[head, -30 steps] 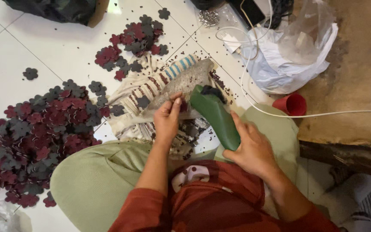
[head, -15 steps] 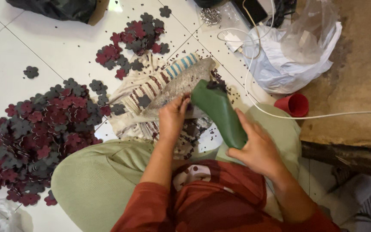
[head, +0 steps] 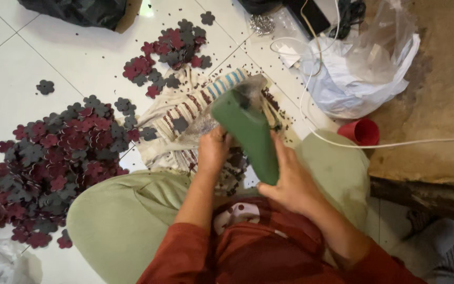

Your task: The person sits on the floor attaching small flower-shaped fabric cutouts onto the fabric upper of a green shoe, pressing each flower into place one at a time and setting finished flowers aside with the growing pile of completed pieces.

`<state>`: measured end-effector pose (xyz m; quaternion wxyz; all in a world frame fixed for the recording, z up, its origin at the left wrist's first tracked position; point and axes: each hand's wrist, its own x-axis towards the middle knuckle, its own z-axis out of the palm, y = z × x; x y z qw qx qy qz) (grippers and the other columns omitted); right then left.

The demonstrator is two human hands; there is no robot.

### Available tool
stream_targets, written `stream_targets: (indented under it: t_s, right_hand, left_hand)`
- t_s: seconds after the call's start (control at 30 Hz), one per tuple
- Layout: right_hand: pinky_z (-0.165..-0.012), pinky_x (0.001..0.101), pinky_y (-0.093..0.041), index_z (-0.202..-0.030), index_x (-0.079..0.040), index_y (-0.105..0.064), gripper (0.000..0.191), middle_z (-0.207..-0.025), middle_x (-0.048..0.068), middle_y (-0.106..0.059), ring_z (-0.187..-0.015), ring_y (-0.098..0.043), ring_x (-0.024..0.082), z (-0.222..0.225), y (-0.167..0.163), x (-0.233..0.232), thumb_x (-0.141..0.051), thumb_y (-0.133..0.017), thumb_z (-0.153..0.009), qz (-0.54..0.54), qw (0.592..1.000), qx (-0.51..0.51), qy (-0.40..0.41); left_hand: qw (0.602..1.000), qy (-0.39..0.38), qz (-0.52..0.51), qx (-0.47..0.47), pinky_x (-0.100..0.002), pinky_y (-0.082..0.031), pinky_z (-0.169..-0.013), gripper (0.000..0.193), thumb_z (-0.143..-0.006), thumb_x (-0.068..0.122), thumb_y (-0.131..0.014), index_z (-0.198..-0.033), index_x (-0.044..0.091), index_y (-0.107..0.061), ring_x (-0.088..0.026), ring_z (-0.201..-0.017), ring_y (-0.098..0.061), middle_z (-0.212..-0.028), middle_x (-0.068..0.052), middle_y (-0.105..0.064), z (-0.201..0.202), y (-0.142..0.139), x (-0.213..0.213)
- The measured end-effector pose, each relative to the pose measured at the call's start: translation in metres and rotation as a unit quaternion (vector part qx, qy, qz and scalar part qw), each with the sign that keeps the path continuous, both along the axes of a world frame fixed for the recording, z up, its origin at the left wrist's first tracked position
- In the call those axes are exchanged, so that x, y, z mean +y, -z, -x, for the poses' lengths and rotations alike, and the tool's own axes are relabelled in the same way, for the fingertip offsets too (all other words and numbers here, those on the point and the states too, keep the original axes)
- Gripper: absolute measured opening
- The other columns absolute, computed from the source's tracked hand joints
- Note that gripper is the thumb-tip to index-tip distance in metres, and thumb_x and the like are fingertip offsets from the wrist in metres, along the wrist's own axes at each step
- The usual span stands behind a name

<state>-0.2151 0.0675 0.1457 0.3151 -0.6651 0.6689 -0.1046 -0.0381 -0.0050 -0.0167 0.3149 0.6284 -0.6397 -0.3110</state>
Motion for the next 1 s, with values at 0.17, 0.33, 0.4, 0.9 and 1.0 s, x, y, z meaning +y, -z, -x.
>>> stream_targets:
  t_s: [0.17, 0.33, 0.4, 0.9, 1.0]
  right_hand:
    - [-0.089, 0.0505, -0.050, -0.159, -0.018, -0.026, 0.114, -0.127, 0.023, -0.057, -0.110, -0.061, 0.045, 0.023, -0.005, 0.022, -0.029, -0.086, -0.064, 0.067, 0.998, -0.009, 0.016]
    - [-0.082, 0.0495, -0.052, -0.159, -0.023, -0.033, 0.113, -0.115, 0.020, -0.057, -0.096, -0.063, 0.040, 0.026, -0.005, 0.030, -0.030, -0.087, -0.060, 0.037, 0.991, 0.128, -0.024]
    - [-0.080, 0.0492, -0.052, -0.160, -0.024, -0.033, 0.115, -0.111, 0.020, -0.055, -0.094, -0.062, 0.040, 0.024, -0.003, 0.031, -0.032, -0.088, -0.059, 0.026, 0.986, 0.158, -0.042]
    - [-0.088, 0.0424, -0.051, -0.161, -0.025, -0.024, 0.115, -0.122, 0.018, -0.061, -0.093, -0.067, 0.033, 0.035, 0.009, 0.016, -0.034, -0.085, -0.064, -0.064, 0.996, 0.015, 0.063]
    - [-0.087, 0.0436, -0.051, -0.161, -0.025, -0.024, 0.115, -0.123, 0.017, -0.060, -0.089, -0.068, 0.033, 0.032, 0.010, 0.013, -0.035, -0.085, -0.064, -0.065, 0.996, 0.026, 0.053]
  left_hand:
    - [0.987, -0.050, 0.037, 0.151, -0.037, -0.059, -0.077, 0.021, -0.098, 0.018, -0.070, -0.113, 0.005, -0.075, -0.031, -0.090, -0.077, -0.099, -0.020, -0.076, -0.002, -0.003, 0.001]
    - [0.975, -0.074, -0.046, 0.203, -0.032, -0.058, -0.074, 0.024, -0.098, 0.021, -0.067, -0.115, 0.006, -0.075, -0.015, -0.080, -0.074, -0.091, -0.016, -0.078, 0.001, -0.009, -0.001]
    - [0.967, -0.091, -0.055, 0.230, -0.030, -0.057, -0.077, 0.024, -0.100, 0.021, -0.065, -0.116, 0.007, -0.075, -0.012, -0.082, -0.071, -0.092, -0.015, -0.079, -0.002, -0.007, -0.002]
    - [0.992, -0.004, 0.068, -0.106, -0.046, -0.050, -0.080, 0.022, -0.089, 0.026, -0.075, -0.109, 0.016, -0.077, -0.034, -0.088, -0.066, -0.094, -0.011, -0.076, -0.008, -0.040, 0.005]
    - [0.995, -0.037, 0.038, -0.086, -0.046, -0.051, -0.081, 0.015, -0.089, 0.023, -0.074, -0.103, 0.018, -0.078, -0.033, -0.088, -0.067, -0.095, -0.009, -0.076, -0.011, -0.042, 0.003]
